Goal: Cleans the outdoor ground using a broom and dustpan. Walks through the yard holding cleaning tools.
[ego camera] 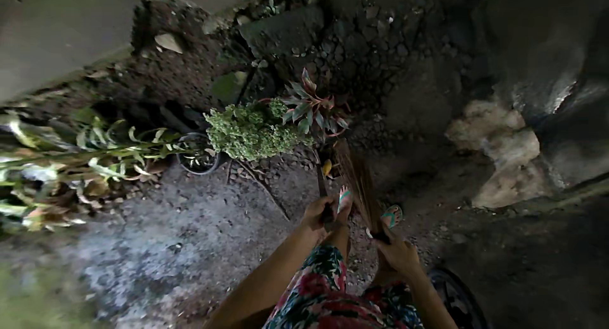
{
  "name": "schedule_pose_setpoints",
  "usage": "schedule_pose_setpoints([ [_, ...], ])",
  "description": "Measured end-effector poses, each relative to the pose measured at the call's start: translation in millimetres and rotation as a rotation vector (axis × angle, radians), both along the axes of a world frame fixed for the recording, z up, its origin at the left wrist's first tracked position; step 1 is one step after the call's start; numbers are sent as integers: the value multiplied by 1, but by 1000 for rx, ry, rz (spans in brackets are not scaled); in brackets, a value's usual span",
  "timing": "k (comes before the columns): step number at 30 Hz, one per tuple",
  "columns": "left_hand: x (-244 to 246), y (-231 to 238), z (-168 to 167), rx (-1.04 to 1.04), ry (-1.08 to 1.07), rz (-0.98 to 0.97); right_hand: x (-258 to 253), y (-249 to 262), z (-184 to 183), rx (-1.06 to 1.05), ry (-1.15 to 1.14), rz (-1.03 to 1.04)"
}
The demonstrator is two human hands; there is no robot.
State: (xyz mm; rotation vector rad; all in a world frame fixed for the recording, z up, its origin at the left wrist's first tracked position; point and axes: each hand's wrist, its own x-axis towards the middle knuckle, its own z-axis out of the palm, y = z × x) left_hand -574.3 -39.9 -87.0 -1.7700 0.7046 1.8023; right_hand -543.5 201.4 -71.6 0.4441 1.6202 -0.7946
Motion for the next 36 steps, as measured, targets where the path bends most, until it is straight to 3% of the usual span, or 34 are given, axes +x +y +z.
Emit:
schedule_pose_setpoints([
  [6, 43, -44, 5, 118, 28, 128, -46, 20, 0, 215, 83, 180],
  [12, 46, -44, 7, 134, 76, 363, -108, -23, -87, 357, 193, 310],
  [15, 37, -40, -6, 106, 21, 466, -109, -39, -118, 343, 173, 460],
  [19, 24, -33, -17, 55, -8, 524, -88, -42, -85, 237, 42, 680],
  [25, 23, -32, -19, 74, 9, 506, -73, -23, -20, 113, -15, 704],
  [27, 26, -30, -18, 71, 11, 521, -77, -37, -32, 117, 40, 728],
  [32, 35, -28, -14, 82, 59, 587, -101, -77, -107, 175, 135, 808],
  [36, 41, -36, -17, 117, 59, 644, -104, -55, -101, 82, 57, 727],
])
